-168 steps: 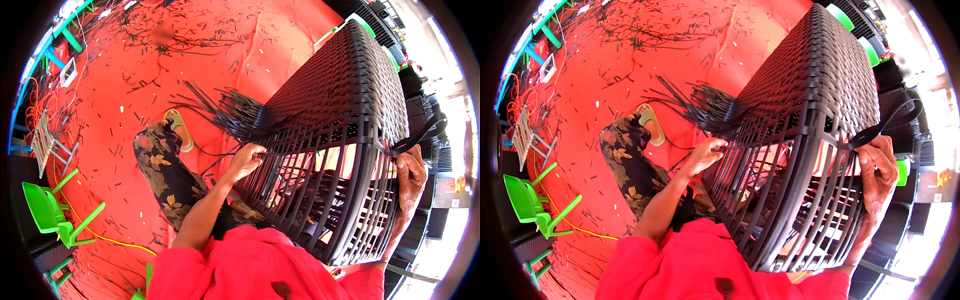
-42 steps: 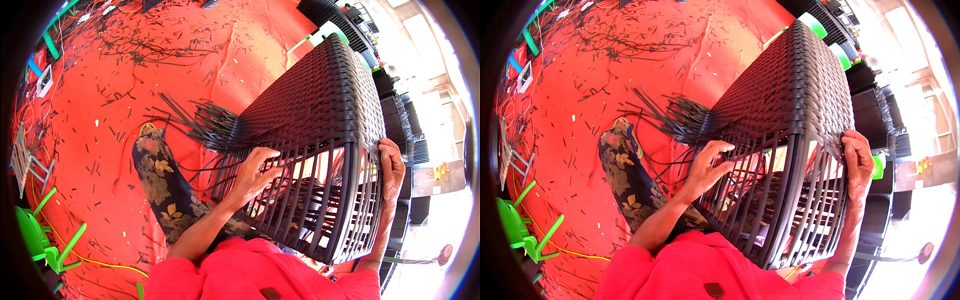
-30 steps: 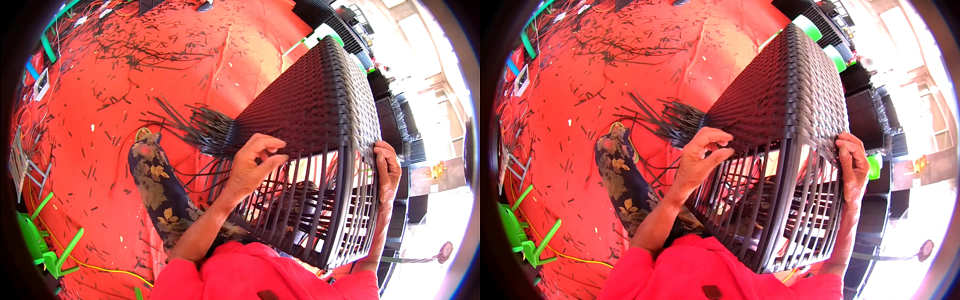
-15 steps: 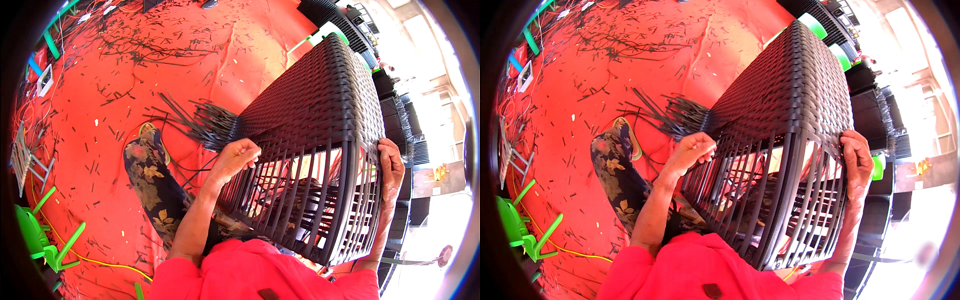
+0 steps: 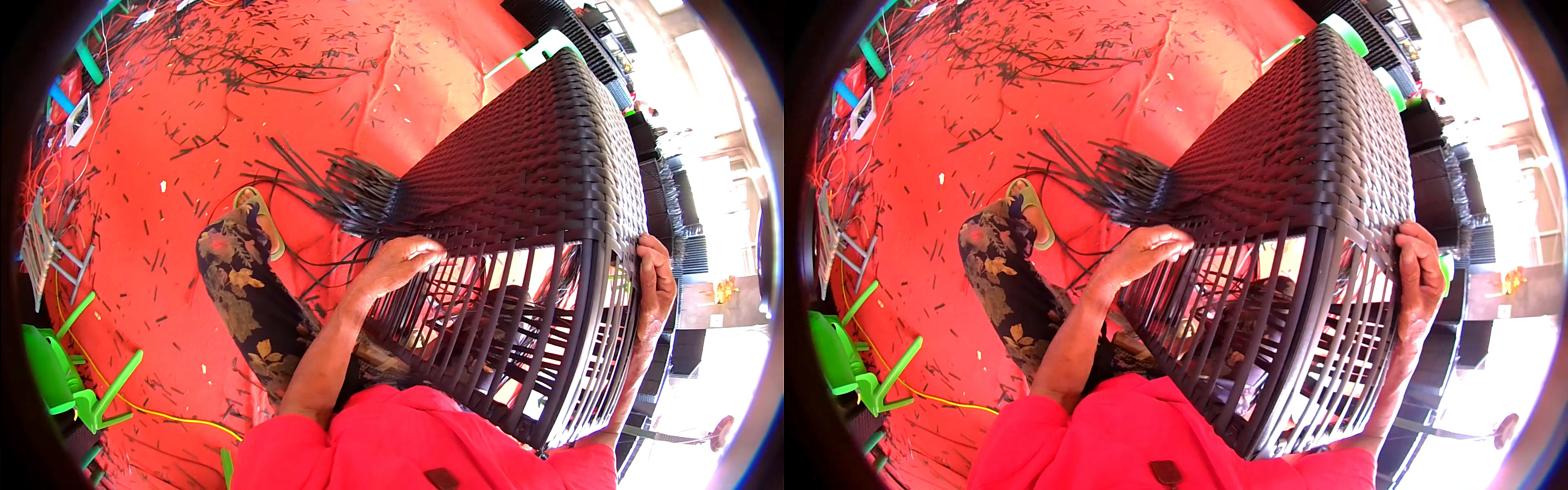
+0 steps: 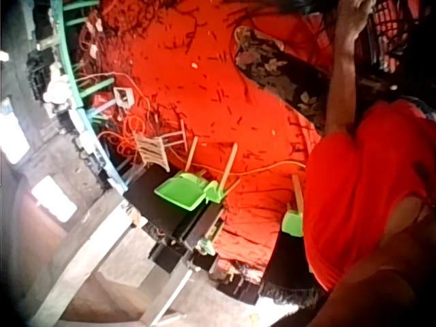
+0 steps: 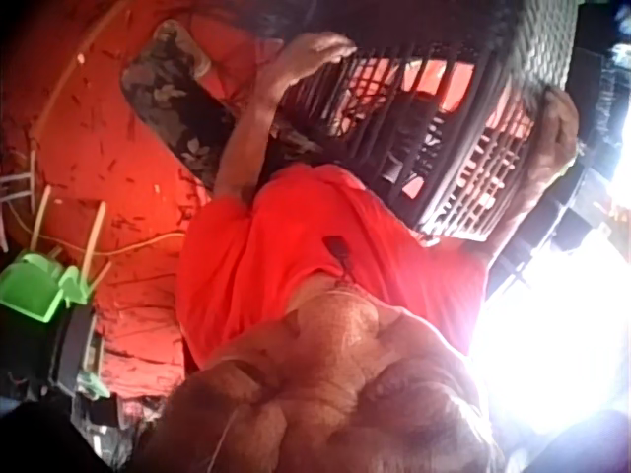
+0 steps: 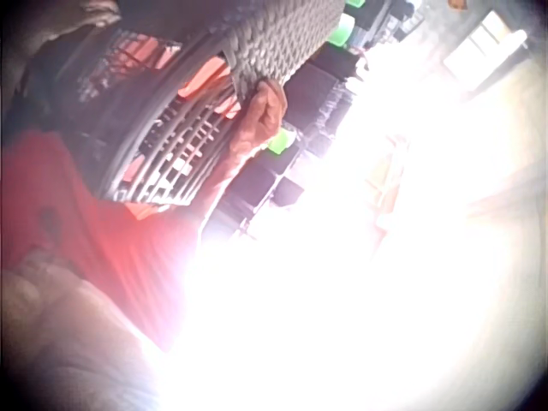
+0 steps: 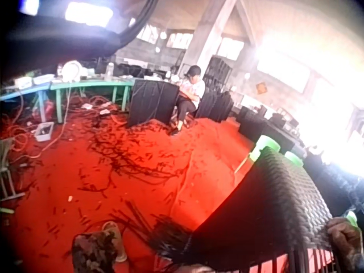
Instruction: The person weaves a black wicker bench by threading strips of material through the frame by hand.
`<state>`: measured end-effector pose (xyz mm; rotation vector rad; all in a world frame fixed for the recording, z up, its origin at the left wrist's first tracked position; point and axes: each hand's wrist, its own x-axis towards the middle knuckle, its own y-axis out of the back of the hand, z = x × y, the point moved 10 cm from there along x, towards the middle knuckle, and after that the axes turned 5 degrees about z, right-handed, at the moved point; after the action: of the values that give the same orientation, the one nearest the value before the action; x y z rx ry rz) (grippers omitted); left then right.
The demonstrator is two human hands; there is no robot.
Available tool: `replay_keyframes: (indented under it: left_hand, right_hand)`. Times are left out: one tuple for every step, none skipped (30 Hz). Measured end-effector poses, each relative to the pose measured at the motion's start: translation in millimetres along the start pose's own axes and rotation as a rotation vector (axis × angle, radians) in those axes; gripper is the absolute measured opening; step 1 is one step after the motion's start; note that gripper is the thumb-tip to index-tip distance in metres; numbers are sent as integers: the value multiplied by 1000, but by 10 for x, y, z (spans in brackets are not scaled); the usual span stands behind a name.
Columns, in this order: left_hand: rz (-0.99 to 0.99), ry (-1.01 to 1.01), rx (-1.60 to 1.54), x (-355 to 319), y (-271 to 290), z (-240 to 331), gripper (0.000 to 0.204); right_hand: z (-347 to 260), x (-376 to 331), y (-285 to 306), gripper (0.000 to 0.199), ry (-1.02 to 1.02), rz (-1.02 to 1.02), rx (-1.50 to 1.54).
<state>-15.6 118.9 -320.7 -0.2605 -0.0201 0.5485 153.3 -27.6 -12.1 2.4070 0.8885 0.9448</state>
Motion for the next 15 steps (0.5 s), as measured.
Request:
replay_keyframes:
  left_hand:
    - [113, -142, -12, 4, 76, 62, 25]
    - [135, -124, -37, 17, 101, 11, 25]
    - [158, -107, -62, 25, 130, -35, 25]
    - [182, -90, -89, 27, 160, -76, 25]
    - [216, -44, -28, 51, 176, -66, 24]
    - [220, -110, -30, 36, 176, 86, 24]
    - [225, -174, -34, 11, 172, 254, 23]
    - [231, -243, -27, -19, 143, 439, 23]
    - [220, -268, -64, -28, 82, 538, 19]
    - [252, -286, 0, -33, 55, 599, 18]
    - [283, -303, 55, -39, 54, 629, 18]
    - [314, -320, 112, -47, 61, 661, 17]
    - [352, -359, 164, -55, 90, 713, 17]
    - [342, -349, 138, -43, 80, 702, 16]
    - [328, -341, 116, -33, 68, 699, 16]
  right_hand:
    - [16, 3, 2, 14, 1, -2, 4]
    - [-1, -1, -15, 14, 0, 2, 15]
    - [8, -8, -29, 14, -9, 2, 33]
    - [18, -17, -44, 14, -18, 1, 52]
    - [15, -20, -27, 13, -24, 6, 38]
    - [19, -21, -37, 13, -27, 7, 30]
    - [22, -20, -54, 13, -32, 7, 21]
    - [18, -22, -35, 13, -32, 12, 29]
    - [11, -24, -19, 13, -32, 16, 36]
    - [4, -28, -2, 13, -33, 20, 44]
    - [-17, -27, -27, 13, -29, 12, 35]
    - [-37, -26, -45, 13, -24, 6, 26]
    - [-57, -30, -60, 13, -21, 2, 19]
    - [-68, -30, -59, 13, -15, 2, 11]
    - [-79, -31, -57, 13, -10, 5, 4]
